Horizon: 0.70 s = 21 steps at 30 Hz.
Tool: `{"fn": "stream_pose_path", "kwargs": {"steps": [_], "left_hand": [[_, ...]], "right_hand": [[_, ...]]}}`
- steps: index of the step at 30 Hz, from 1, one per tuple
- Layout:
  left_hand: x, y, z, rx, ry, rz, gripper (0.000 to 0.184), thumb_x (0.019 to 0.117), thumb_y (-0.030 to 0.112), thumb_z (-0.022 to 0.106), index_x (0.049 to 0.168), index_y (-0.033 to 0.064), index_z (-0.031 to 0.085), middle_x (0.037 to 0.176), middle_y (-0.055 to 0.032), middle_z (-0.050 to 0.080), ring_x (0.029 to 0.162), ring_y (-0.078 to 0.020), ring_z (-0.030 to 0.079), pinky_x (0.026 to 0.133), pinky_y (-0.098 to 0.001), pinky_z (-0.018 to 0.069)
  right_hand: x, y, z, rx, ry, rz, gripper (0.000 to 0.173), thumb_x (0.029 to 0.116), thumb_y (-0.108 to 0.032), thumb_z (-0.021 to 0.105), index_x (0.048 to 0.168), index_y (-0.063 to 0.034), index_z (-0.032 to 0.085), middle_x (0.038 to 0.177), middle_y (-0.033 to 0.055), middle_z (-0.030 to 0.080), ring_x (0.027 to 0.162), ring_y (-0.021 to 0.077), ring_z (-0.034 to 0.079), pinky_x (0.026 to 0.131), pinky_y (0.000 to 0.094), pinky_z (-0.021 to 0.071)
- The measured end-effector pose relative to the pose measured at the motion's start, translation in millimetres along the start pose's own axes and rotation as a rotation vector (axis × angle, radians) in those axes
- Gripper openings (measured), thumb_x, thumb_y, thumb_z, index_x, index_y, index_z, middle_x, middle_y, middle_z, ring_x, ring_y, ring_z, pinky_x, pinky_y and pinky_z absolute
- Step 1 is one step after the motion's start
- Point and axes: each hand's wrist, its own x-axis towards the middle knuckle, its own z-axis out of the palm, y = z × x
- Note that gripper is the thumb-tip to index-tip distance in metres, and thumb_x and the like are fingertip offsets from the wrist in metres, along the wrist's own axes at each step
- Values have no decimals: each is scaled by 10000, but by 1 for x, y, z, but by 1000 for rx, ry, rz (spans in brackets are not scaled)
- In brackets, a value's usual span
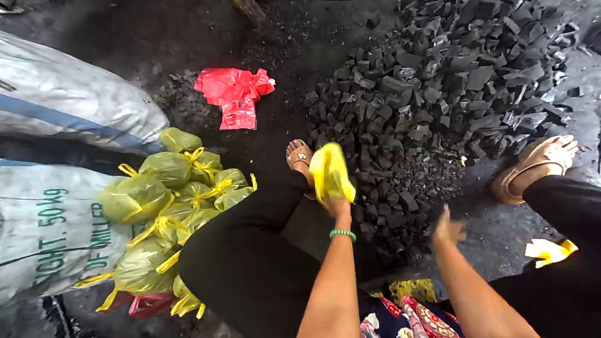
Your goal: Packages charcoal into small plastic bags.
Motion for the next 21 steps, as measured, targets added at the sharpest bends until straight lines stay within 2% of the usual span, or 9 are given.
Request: {"fn": "stream_pose_path", "kwargs": {"steps": [2, 4, 7, 9, 10, 13, 17, 19, 21], "left_hand": [[-21, -42, 22, -219, -48, -304, 717, 1023, 331, 596, 1542, -60, 292, 1537, -325, 366, 1387, -457, 405, 1091, -608, 386], [-37, -53, 44, -350, -100, -495, 802, 1052, 441, 536, 1587, -32, 171, 1592, -318, 268, 1436, -458, 334, 1106, -628, 350], [-50, -46, 76, -379, -147, -523, 834, 1068, 467, 480, 1621, 12, 51, 1642, -313, 143, 1493, -462, 239, 1148, -632, 298], [-52, -39, 86, -442, -137, -512, 770, 1078, 461, 453, 1613, 11, 130, 1634, -302, 182, 1483, -459, 261, 1126, -659, 313], [-50, -36, 88, -478, -124, -513, 742, 1079, 467, 449, 1602, 15, 181, 1616, -300, 226, 1457, -471, 301, 1074, -703, 354], [-55, -24, 87, -607, -136, -493, 694, 1084, 445, 440, 1616, 91, 171, 1627, -253, 232, 1455, -466, 291, 1012, -762, 352], [-60, 0, 86, -741, -216, -473, 652, 1111, 421, 364, 1637, 172, 70, 1649, -233, 185, 1439, -464, 310, 994, -717, 401], [-61, 11, 86, -771, -255, -434, 571, 1117, 372, 367, 1615, 170, 174, 1606, -235, 270, 1373, -452, 394, 953, -688, 442], [-66, 22, 90, -715, -283, -306, 431, 1094, 246, 452, 1488, 77, 408, 1425, -253, 460, 1185, -404, 529, 847, -607, 505]], "right_hand": [[-16, 48, 5, -67, 39, 292, 821, 1087, -502, 376, 1619, 39, 62, 1641, 348, 170, 1509, 477, 262, 1202, 586, 294], [-22, 61, 25, 37, 19, 408, 787, 1100, -491, 328, 1628, 8, 24, 1655, 330, 141, 1518, 468, 245, 1203, 586, 289], [-32, 30, 55, 137, -3, 407, 809, 1091, -517, 358, 1643, -66, -22, 1649, 337, 140, 1497, 484, 271, 1171, 595, 335], [-31, 16, 63, 121, -8, 365, 777, 1086, -512, 373, 1659, -124, 19, 1646, 331, 159, 1491, 491, 268, 1159, 613, 322], [-26, 15, 66, 166, -12, 303, 727, 1090, -474, 397, 1655, -121, 105, 1637, 327, 193, 1484, 489, 281, 1156, 622, 323], [-4, 12, 75, 357, -97, 57, 599, 1095, -376, 453, 1583, -50, 332, 1567, 291, 367, 1411, 417, 422, 1122, 585, 393], [17, -18, 76, 386, -343, -122, 675, 1062, -504, 459, 1603, -131, 302, 1584, 187, 405, 1412, 330, 455, 1114, 576, 417], [30, -39, 72, 294, -455, -192, 660, 1040, -551, 474, 1568, -166, 386, 1555, 165, 452, 1391, 324, 477, 1103, 589, 417], [46, -49, 69, 277, -569, -202, 688, 1024, -586, 468, 1573, -182, 373, 1570, 144, 435, 1413, 313, 448, 1119, 593, 393]]}}
